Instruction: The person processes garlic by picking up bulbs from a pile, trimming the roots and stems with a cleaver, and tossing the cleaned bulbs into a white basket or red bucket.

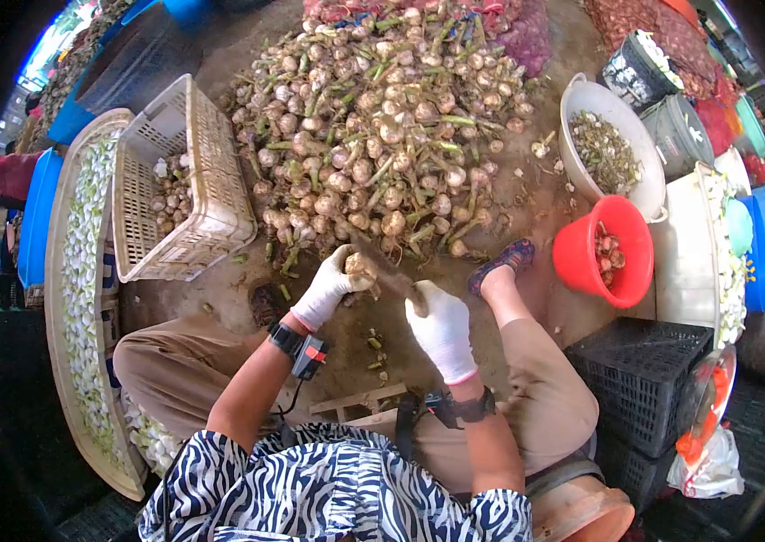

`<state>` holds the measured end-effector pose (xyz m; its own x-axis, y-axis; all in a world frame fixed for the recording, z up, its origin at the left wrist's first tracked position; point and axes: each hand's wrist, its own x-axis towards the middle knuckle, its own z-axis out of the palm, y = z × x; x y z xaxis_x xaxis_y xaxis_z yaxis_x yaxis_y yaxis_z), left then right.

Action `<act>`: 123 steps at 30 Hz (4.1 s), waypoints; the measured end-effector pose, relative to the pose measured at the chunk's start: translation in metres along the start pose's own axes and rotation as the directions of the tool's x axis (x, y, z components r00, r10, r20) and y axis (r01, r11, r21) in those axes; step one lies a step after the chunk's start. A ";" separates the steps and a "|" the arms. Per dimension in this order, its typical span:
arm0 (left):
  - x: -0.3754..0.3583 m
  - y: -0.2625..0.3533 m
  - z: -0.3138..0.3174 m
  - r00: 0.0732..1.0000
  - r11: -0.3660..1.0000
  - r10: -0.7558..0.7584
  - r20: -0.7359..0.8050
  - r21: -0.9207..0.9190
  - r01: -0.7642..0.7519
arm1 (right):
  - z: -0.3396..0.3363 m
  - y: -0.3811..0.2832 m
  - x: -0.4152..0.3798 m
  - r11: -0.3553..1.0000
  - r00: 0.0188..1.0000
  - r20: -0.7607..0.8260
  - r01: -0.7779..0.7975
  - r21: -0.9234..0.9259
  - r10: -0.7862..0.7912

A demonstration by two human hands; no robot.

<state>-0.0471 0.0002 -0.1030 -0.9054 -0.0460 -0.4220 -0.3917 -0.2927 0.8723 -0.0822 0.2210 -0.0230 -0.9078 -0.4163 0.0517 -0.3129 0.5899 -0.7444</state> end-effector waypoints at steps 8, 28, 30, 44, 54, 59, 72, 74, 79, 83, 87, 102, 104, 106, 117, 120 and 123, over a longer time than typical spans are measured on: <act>-0.048 0.052 0.019 0.942 0.934 0.292 0.168 0.164 -0.319 | -0.009 -0.055 -0.014 0.856 0.905 0.199 0.421 -0.299 -0.376; -0.100 0.059 0.003 0.907 0.695 0.413 0.079 0.616 -0.370 | 0.031 -0.037 -0.036 0.813 0.860 0.121 0.509 -0.283 -0.496; -0.101 0.056 0.005 0.894 0.736 0.444 0.057 0.546 -0.400 | 0.035 -0.031 -0.035 0.806 0.849 0.082 0.522 -0.280 -0.522; -0.096 0.049 -0.008 0.984 0.931 0.178 -0.024 -0.321 -0.176 | 0.023 -0.018 -0.015 0.958 0.998 0.051 -0.043 0.284 0.029; -0.075 0.047 -0.028 0.984 0.450 0.178 0.024 -0.891 -0.060 | 0.082 0.028 -0.023 0.947 0.895 0.395 -0.286 0.144 0.210; -0.066 0.120 -0.124 0.751 0.187 0.563 -0.345 -0.831 -0.523 | 0.088 0.072 -0.033 0.869 0.845 0.392 -0.459 0.186 0.363; 0.116 -0.060 -0.168 0.732 0.669 0.280 -0.621 0.673 0.315 | 0.028 0.011 0.006 0.720 0.843 0.269 -0.539 0.437 0.466; 0.108 -0.043 -0.162 0.780 0.768 0.233 -0.581 0.602 0.219 | 0.029 0.015 0.007 0.702 0.827 0.278 -0.562 0.438 0.489; 0.045 0.044 -0.060 0.888 0.754 0.402 -0.222 0.630 -0.183 | 0.031 0.001 0.014 0.997 0.997 -0.033 -0.066 0.028 0.067; -0.003 0.055 -0.008 0.915 0.796 0.387 0.111 0.461 -0.392 | 0.017 -0.019 0.009 0.960 0.974 0.037 0.226 -0.163 -0.223; -0.037 0.070 0.013 0.890 0.627 0.411 0.199 0.647 -0.434 | 0.004 -0.037 -0.002 0.878 0.919 0.153 0.393 -0.274 -0.364; -0.091 0.082 0.014 0.926 0.744 0.378 0.015 0.590 -0.313 | 0.005 0.035 0.006 0.977 0.984 -0.178 -0.055 -0.204 0.018; -0.076 0.073 0.007 0.959 0.950 0.267 -0.095 0.193 -0.245 | 0.009 0.015 0.002 0.972 0.985 -0.163 -0.011 0.234 0.050; -0.075 0.072 0.007 0.980 0.933 0.178 -0.088 -0.302 -0.196 | 0.012 0.000 -0.007 0.894 0.990 0.008 -0.128 0.428 0.138; -0.055 0.087 -0.049 0.825 0.628 0.493 -0.276 -0.544 -0.557 | 0.079 0.070 -0.023 0.947 0.869 0.381 -0.266 -0.178 0.316; -0.056 0.133 -0.090 0.744 0.418 0.603 -0.289 -0.679 -0.603 | 0.068 0.068 -0.018 0.931 0.875 0.321 -0.356 -0.084 0.363; 0.003 0.084 -0.138 0.707 0.761 0.460 -0.536 -0.171 -0.625 | 0.060 0.054 0.004 0.914 0.907 0.236 -0.384 0.130 0.348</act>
<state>-0.0600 -0.1563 -0.0655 -0.7330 -0.6796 -0.0294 0.2958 -0.3574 0.8859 -0.0858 0.2103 -0.1031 -0.8664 -0.3363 -0.3692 0.0991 0.6089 -0.7871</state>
